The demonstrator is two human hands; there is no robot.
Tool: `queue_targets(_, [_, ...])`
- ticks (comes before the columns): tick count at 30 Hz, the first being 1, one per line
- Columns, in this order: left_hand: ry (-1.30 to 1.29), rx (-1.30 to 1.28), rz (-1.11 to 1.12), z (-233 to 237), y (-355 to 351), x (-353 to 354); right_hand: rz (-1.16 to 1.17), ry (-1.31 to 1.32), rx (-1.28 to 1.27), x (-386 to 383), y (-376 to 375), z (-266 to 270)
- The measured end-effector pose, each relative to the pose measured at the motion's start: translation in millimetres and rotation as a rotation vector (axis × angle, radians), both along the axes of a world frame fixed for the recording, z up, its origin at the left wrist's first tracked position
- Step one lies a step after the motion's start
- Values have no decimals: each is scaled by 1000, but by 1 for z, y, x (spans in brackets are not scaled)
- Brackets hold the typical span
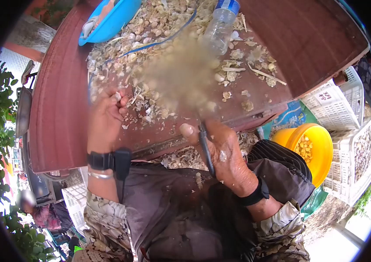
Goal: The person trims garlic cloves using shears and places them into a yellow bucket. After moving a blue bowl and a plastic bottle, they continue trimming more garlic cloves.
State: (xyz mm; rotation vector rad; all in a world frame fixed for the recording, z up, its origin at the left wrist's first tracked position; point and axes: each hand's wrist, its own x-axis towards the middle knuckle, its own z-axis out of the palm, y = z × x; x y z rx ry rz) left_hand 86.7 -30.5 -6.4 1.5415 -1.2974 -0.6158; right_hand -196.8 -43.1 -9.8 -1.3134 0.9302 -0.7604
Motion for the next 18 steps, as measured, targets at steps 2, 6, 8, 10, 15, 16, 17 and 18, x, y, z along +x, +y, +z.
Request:
queue_targets(2, [-116, 5, 0, -7, -12, 15, -13, 64, -45, 0, -2, 2])
queue_targets(6, [-299, 23, -40, -24, -38, 12, -6, 66, -121, 1, -4, -2])
queue_targets(8, [-337, -30, -131, -37, -49, 6, 7, 68, -115, 2, -5, 1])
queue_targets(10, [-481, -52, -180, -37, -58, 9, 24, 96, -49, 1, -5, 8])
queue_targets(15, [-61, 45, -66, -33, -48, 11, 30, 73, -58, 0, -7, 9])
queue_targets(16, [28, 46, -52, -29, -46, 16, 23, 69, -96, 0, -7, 10])
queue_targets(17, [139, 37, -45, -30, -39, 16, 23, 128, -159, -1, -6, 6])
queue_targets(18, [253, 25, -35, -26, -32, 14, 28, 186, -222, -1, -6, -1])
